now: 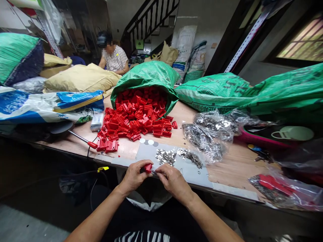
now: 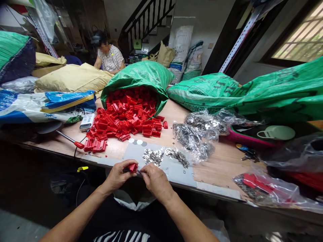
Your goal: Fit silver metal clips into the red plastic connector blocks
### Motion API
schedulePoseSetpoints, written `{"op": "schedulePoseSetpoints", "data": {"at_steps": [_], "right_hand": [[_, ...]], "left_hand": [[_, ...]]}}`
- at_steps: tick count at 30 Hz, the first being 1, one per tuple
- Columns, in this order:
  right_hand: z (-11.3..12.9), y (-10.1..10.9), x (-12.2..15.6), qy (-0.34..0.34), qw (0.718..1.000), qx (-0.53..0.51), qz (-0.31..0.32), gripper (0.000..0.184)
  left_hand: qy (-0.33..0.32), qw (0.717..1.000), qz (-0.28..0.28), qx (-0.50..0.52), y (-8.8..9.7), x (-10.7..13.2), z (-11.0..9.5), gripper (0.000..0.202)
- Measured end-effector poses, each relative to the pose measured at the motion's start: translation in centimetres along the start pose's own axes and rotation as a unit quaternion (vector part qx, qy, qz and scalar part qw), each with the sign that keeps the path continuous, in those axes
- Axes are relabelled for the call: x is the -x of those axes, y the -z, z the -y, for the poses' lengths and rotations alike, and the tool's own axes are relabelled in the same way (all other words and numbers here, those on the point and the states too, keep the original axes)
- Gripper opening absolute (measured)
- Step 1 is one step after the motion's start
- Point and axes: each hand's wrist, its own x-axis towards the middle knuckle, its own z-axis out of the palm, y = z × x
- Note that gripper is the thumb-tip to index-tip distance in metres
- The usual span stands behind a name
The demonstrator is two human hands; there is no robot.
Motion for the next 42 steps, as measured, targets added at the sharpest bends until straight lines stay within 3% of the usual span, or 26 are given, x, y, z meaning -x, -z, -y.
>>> {"op": "schedulePoseSetpoints", "data": {"at_steps": [11,23,42], "right_hand": [[2.1,-0.6,-0.1,-0.074,0.997,0.027,-0.008,0.016],[0.7,-0.4,0.1,-0.034,0.998,-0.053,-0.022,0.013],[0.4,-0.5,0.1,-0.021,0.998,-0.061,-0.021,0.012]], "left_hand": [[-0.017,0.999,0.004,-0.034,-0.5,0.4,0.6,0.033],[-0.019,0.999,0.027,-0.037,0.0,0.3,0.5,0.028],[-0.003,0.998,0.049,-0.031,0.2,0.0,0.6,0.027]]}}
